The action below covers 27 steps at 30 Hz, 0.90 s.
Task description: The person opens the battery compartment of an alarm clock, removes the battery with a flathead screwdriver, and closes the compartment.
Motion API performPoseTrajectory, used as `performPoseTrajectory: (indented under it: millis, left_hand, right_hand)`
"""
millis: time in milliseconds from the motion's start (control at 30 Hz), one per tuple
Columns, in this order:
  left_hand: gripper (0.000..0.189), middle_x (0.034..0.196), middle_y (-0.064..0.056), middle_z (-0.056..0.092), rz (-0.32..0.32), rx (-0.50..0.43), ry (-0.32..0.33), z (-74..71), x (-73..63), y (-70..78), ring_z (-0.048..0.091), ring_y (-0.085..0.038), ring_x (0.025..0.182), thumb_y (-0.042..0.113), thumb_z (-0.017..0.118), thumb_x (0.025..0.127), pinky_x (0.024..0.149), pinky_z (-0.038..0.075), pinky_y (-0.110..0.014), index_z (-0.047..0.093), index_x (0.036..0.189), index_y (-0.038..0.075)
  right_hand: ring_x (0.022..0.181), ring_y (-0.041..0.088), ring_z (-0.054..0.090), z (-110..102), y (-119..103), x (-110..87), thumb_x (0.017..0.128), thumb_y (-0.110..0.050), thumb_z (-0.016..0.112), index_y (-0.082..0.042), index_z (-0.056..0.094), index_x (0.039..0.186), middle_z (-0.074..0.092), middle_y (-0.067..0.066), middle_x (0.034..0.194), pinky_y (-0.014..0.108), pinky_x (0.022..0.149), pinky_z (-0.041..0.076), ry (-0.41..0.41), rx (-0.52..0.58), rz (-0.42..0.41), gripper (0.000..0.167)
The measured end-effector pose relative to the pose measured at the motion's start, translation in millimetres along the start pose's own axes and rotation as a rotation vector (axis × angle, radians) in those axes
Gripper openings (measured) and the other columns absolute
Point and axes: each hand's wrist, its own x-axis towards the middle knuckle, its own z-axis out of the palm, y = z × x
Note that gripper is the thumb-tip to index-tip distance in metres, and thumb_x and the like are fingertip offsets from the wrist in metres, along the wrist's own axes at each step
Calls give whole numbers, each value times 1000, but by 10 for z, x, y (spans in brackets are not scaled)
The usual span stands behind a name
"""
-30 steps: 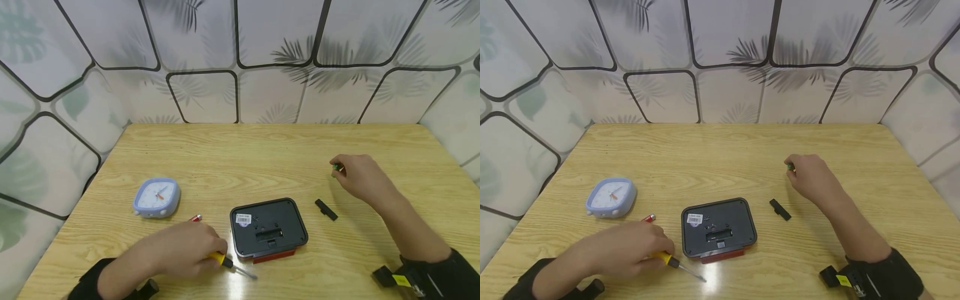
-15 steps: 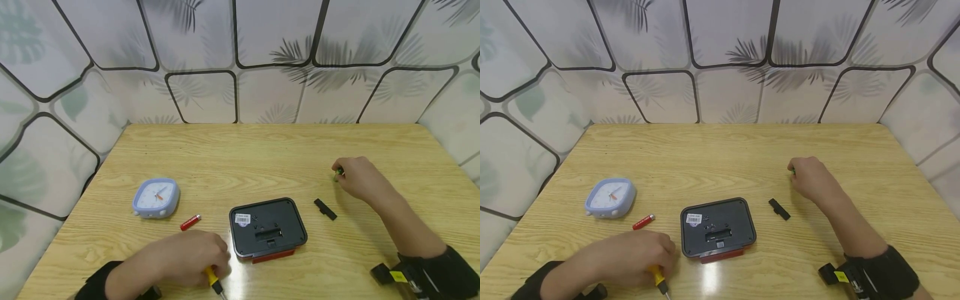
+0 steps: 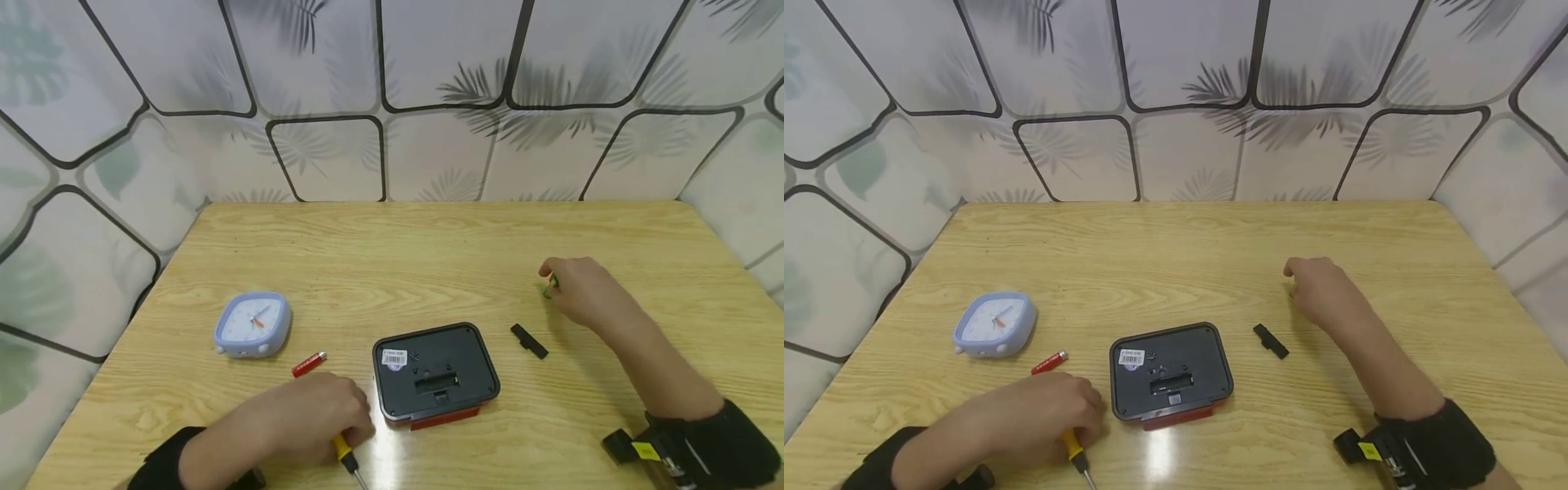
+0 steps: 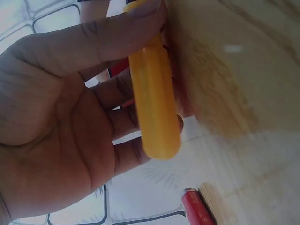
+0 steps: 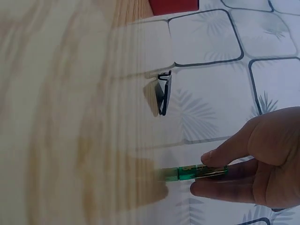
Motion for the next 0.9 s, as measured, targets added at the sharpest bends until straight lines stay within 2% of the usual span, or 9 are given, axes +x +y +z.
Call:
performPoseTrajectory:
  millis: [100, 267, 300, 367, 500, 600, 700, 767, 900]
  left_hand:
    - [40, 70, 18, 51, -21, -19, -16, 11, -1, -3, 42, 3, 64, -5, 83, 62, 58, 33, -13, 60, 67, 27]
    - [40, 72, 18, 51, -29, -13, -44, 7, -4, -9, 44, 3, 68, 1, 88, 63, 61, 35, -14, 60, 71, 28]
    - [40, 73, 18, 51, -28, -3, -46, 5, -5, -10, 44, 2, 68, 2, 89, 63, 62, 35, -14, 59, 71, 28]
    - [40, 74, 18, 50, -24, 14, -48, 0, -7, -11, 44, 2, 69, 5, 90, 63, 62, 35, -15, 59, 72, 28]
    - [40, 75, 17, 47, -33, 37, -52, -12, -19, -5, 44, 0, 70, 9, 91, 64, 63, 35, -17, 58, 74, 29]
    - [39, 76, 17, 46, -53, 26, -58, -19, -27, 3, 44, 0, 71, 11, 92, 66, 64, 36, -18, 58, 75, 29]
    - [37, 77, 17, 47, -63, 15, -55, -27, -30, 6, 44, 0, 71, 12, 91, 68, 64, 37, -18, 59, 76, 30]
    - [36, 77, 17, 47, -66, 12, -51, -33, -31, 5, 44, 0, 72, 12, 90, 69, 64, 37, -17, 59, 77, 30]
    - [31, 77, 17, 47, -76, -4, -25, -56, -43, 3, 44, 0, 73, 17, 88, 74, 66, 39, -17, 59, 79, 28]
  right_hand:
    - [110, 53, 65, -5, -55, -34, 98, -3, 67, 10, 59, 139, 63, 38, 130, 57, 83, 57, 57, -44, -7, 43]
    - [124, 61, 44, -21, -204, -144, 99, -14, 72, 4, 58, 143, 49, 40, 140, 63, 87, 52, 213, -73, -31, 49]
    - [124, 60, 43, -27, -245, -166, 99, -14, 73, 4, 60, 141, 50, 38, 140, 63, 87, 51, 232, -71, -40, 47]
    - [121, 54, 50, -37, -326, -203, 99, -16, 74, 3, 65, 135, 56, 34, 134, 61, 87, 53, 241, -75, -64, 42]
    - [96, 38, 69, -34, -451, -238, 97, -17, 77, 2, 74, 114, 73, 21, 108, 53, 79, 59, 152, -72, -125, 25]
    - [80, 26, 69, 4, -488, -237, 97, -19, 78, -2, 74, 100, 75, 11, 92, 46, 72, 59, 42, -70, -147, 18]
    - [67, 16, 61, 66, -486, -244, 95, -22, 80, -6, 70, 88, 69, 3, 80, 36, 62, 53, -74, -61, -126, 20]
    - [58, 11, 49, 109, -480, -250, 94, -21, 81, -9, 63, 78, 57, -2, 68, 28, 56, 44, -139, -55, -115, 26]
    - [57, 9, 30, 179, -482, -258, 91, -14, 82, -16, 47, 66, 31, -7, 63, 23, 54, 27, -191, -65, -137, 43]
